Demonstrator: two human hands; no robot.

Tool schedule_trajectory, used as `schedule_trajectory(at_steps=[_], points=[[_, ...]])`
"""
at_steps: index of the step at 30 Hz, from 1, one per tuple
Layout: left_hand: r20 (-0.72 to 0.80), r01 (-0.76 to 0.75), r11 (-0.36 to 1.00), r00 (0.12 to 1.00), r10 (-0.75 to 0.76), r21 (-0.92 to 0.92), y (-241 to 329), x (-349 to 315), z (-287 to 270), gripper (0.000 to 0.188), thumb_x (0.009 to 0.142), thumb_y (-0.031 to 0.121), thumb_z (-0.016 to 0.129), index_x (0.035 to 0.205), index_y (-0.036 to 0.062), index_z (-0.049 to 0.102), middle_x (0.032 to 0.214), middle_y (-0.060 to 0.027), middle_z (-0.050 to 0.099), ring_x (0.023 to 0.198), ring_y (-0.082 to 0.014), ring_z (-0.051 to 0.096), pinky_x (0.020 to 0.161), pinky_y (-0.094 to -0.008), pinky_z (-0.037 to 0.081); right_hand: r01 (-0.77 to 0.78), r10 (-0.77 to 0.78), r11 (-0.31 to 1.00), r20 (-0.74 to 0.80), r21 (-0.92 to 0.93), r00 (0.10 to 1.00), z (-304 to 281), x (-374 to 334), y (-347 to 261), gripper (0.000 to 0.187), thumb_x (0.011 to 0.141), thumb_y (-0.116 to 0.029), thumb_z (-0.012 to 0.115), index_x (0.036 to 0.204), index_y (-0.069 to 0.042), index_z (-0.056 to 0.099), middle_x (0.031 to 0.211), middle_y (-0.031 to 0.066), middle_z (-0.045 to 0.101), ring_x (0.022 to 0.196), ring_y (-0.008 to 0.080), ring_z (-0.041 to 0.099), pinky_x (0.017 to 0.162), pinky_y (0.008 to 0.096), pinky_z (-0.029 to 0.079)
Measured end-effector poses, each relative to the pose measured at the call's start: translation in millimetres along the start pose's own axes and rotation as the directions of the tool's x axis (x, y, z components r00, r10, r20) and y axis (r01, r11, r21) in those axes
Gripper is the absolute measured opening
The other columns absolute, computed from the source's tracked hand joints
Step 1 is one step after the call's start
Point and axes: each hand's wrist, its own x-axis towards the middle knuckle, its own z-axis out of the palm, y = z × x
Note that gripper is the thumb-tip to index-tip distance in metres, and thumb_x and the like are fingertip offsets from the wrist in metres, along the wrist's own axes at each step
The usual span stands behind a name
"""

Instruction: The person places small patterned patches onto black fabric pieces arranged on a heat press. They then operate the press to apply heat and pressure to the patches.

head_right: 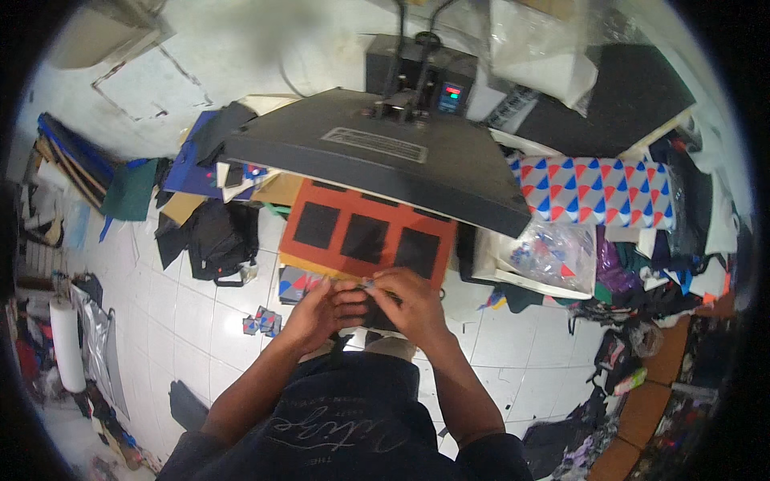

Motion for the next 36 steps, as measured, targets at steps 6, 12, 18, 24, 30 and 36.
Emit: schedule_trajectory(at_steps=[6, 12, 18, 24, 30, 36], points=[[0.098, -0.052, 0.979, 0.992, 0.073, -0.199, 16, -6, -19, 0.041, 0.101, 0.033, 0.036, 0.122, 0.0007, 0.049, 0.114, -0.0112, 0.059, 0.104, -0.0219, 0.06, 0.092, -0.0367, 0.05, 0.143, -0.128, 0.989, 0.242, -0.044, 0.962, 47, 8, -27, 0.021, 0.08, -0.006, 0.067, 0.102, -0.005, 0.065, 0.108, 0.0093, 0.063, 0.097, 0.0271, 0.063, 0.082, 0.0356, 0.051], [0.01, -0.116, 0.97, 0.993, 0.121, -0.215, 23, -23, -45, 0.03, 0.099, 0.021, 0.043, 0.118, 0.0003, 0.054, 0.112, -0.0085, 0.059, 0.099, -0.0177, 0.061, 0.089, -0.0327, 0.051, -0.049, 0.059, 0.998, 0.275, -0.042, 0.96, 75, 12, -44, 0.024, 0.083, -0.007, 0.065, 0.107, -0.006, 0.065, 0.112, 0.0099, 0.064, 0.101, 0.0274, 0.062, 0.088, 0.0376, 0.048], [0.024, -0.074, 0.965, 0.996, 0.082, -0.253, 42, -35, -78, 0.028, 0.098, 0.021, 0.048, 0.116, 0.0024, 0.057, 0.107, -0.0071, 0.06, 0.093, -0.0151, 0.061, 0.084, -0.0285, 0.051, -0.205, 0.2, 0.979, 0.127, 0.023, 0.971, 114, 20, -67, 0.019, 0.083, -0.008, 0.066, 0.103, -0.006, 0.067, 0.102, 0.0106, 0.067, 0.093, 0.0264, 0.065, 0.079, 0.0347, 0.051], [0.011, -0.042, 0.989, 0.999, 0.044, -0.143, 60, -43, -112, 0.025, 0.095, 0.023, 0.053, 0.111, 0.004, 0.059, 0.098, -0.0035, 0.063, 0.089, -0.0106, 0.059, 0.075, -0.0233, 0.047, -0.198, 0.195, 0.976, -0.05, -0.085, 0.98, 155, 24, -68, 0.019, 0.084, -0.003, 0.065, 0.102, -0.003, 0.066, 0.096, 0.0125, 0.067, 0.086, 0.0232, 0.066, 0.071, 0.0325, 0.052], [-0.025, -0.064, 0.993, 0.998, 0.062, -0.102, 71, -47, -129, 0.019, 0.092, 0.014, 0.059, 0.108, 0.0047, 0.06, 0.093, -0.0018, 0.063, 0.084, -0.0102, 0.06, 0.073, -0.0236, 0.047, 0.094, -0.096, 0.939, 0.011, -0.331, 0.995, 187, 24, -73, 0.032, 0.08, 0.002, 0.065, 0.112, -0.002, 0.062, 0.097, 0.0139, 0.067, 0.088, 0.0292, 0.065, 0.075, 0.0362, 0.052], [-0.054, -0.029, 0.996, 0.998, 0.024, -0.09, 78, -56, -140, 0.013, 0.092, 0.014, 0.06, 0.102, 0.0076, 0.062, 0.09, 0.0029, 0.062, 0.082, -0.0067, 0.058, 0.074, -0.0222, 0.046, 0.099, -0.079, 0.937, 0.072, -0.335, 0.994, 198, 20, -83, 0.041, 0.081, 0.0, 0.064, 0.121, -0.003, 0.057, 0.102, 0.0132, 0.066, 0.09, 0.028, 0.065, 0.078, 0.0371, 0.051]])
